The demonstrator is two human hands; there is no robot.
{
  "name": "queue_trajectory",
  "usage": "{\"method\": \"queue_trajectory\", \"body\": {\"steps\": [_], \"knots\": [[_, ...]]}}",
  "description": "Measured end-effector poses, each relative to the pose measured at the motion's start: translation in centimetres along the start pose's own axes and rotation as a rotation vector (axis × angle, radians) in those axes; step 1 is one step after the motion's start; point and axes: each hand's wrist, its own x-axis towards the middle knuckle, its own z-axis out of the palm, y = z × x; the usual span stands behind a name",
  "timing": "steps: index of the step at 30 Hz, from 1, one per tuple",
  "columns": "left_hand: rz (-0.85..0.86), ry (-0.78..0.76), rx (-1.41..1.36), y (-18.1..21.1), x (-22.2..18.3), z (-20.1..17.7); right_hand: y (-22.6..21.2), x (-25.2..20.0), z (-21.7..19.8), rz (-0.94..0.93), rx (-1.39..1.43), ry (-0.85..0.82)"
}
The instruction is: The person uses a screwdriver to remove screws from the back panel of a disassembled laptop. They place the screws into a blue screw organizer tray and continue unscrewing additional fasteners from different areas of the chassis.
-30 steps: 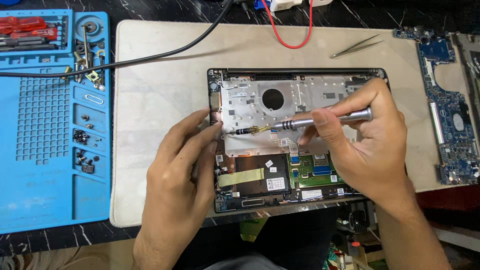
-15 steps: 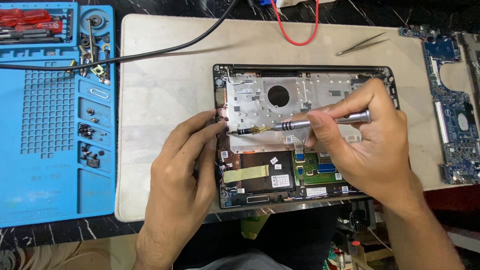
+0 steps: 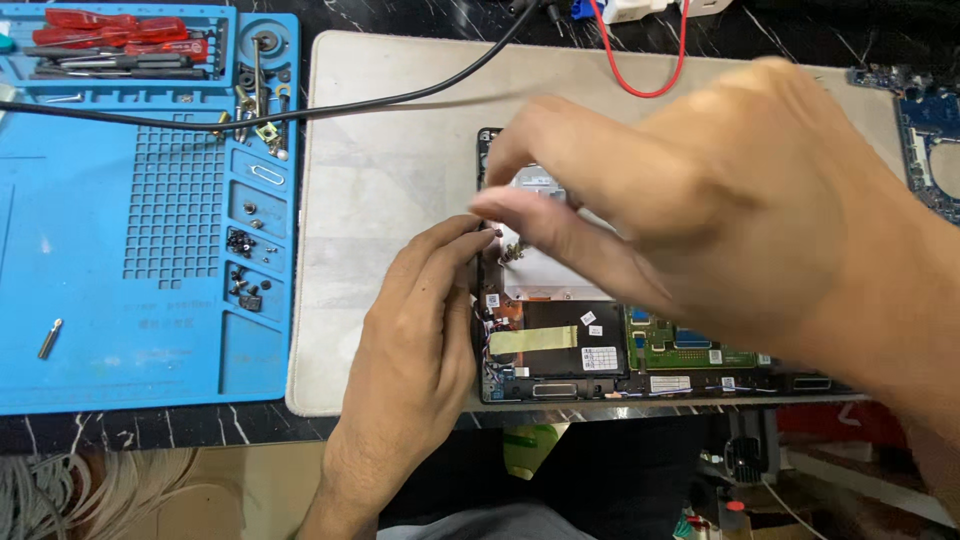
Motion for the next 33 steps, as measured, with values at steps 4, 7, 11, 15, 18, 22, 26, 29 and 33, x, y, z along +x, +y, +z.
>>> {"method": "queue_trajectory", "body": {"steps": [4, 7, 11, 15, 18, 22, 26, 29, 33], "knots": [[-0.008, -0.022, -0.027, -0.2, -0.1, -0.2, 0.4, 3.4, -0.7, -0.052, 0.302, -0.160], [0.018, -0.026, -0.037, -0.5, -0.2, -0.1, 0.6, 3.3, -0.5, -0.049, 0.274, -0.144], [-0.007, -0.026, -0.038, -0.4, -0.3, -0.2, 0.8, 2.3, -0.2, -0.049, 0.238, -0.121], [-0.010, -0.043, -0.036, -0.4, -0.2, -0.2, 0.2, 2.1, -0.4, -0.052, 0.225, -0.105], [0.002, -0.042, -0.037, -0.5, -0.4, -0.1, -0.1, 2.3, -0.9, -0.035, 0.313, -0.243], [-0.005, -0.034, -0.021, -0.4, -0.3, -0.1, 1.0, 2.6, -1.5, 0.021, 0.400, -0.322], [-0.002, -0.042, -0.021, -0.4, -0.4, -0.2, 0.7, 2.1, -0.2, 0.025, 0.117, -0.086], [-0.003, -0.050, -0.025, -0.5, -0.4, -0.3, 0.6, 2.5, -1.2, 0.042, 0.297, -0.197], [0.000, -0.046, -0.018, -0.4, -0.3, -0.2, 0.5, 1.7, -1.7, 0.196, 0.206, -0.390]]}}
